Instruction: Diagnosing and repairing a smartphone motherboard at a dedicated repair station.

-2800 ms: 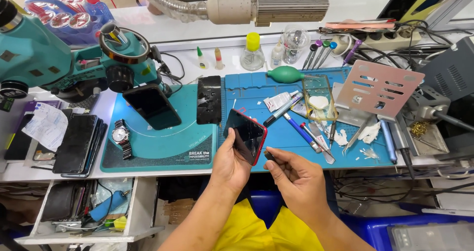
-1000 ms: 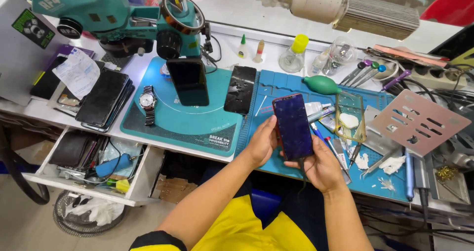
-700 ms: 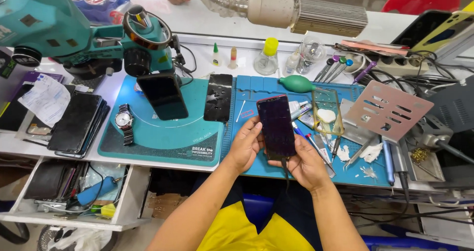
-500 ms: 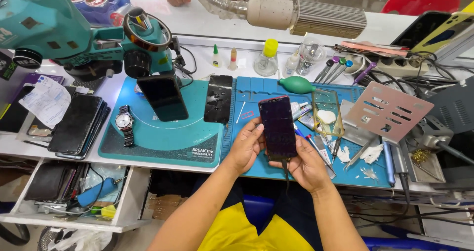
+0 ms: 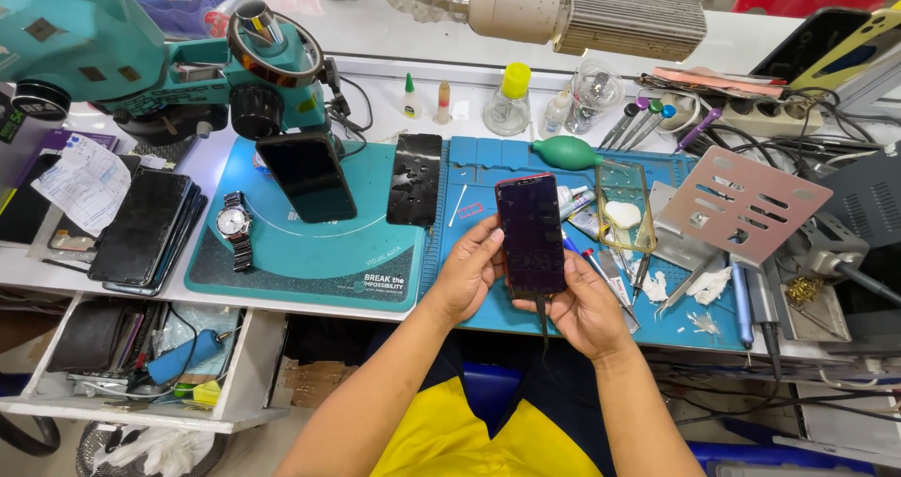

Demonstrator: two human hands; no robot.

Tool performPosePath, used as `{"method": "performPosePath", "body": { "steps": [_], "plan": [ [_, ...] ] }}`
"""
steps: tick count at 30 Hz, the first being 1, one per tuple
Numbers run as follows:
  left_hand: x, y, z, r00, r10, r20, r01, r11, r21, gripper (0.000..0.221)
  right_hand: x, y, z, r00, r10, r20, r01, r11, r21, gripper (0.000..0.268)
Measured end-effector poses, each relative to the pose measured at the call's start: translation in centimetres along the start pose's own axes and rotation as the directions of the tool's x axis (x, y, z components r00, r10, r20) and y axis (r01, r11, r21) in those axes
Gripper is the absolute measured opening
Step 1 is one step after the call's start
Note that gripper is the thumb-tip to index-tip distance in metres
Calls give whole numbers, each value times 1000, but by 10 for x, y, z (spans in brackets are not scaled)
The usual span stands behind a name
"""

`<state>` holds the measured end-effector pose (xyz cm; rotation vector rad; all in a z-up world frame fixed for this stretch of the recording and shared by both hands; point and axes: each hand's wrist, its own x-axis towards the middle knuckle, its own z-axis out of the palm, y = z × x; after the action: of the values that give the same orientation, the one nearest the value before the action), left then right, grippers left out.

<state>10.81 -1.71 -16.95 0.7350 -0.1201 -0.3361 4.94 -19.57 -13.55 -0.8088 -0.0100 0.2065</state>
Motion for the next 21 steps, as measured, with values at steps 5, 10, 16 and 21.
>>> {"method": "performPosePath", "body": {
  "steps": [5, 10, 16, 21],
  "plan": [
    [-3, 6, 6, 1000, -7, -3, 7, 1000, 1, 38, -1, 1, -2, 1000, 2, -7, -2, 1000, -6, 36],
    [-2, 5, 6, 1000, -2, -4, 2, 1000, -2, 38, -1, -1, 3, 1000, 4, -8, -4, 1000, -6, 36],
    [-2, 4, 4, 1000, -3, -11, 3, 1000, 3, 38, -2, -1, 4, 1000, 8, -10, -8, 1000, -4, 36],
    [-2, 3, 4, 1000, -6, -8, 6, 1000, 1, 38, -3, -3, 6, 1000, 7, -5, -7, 1000, -10, 36]
  ]
}}
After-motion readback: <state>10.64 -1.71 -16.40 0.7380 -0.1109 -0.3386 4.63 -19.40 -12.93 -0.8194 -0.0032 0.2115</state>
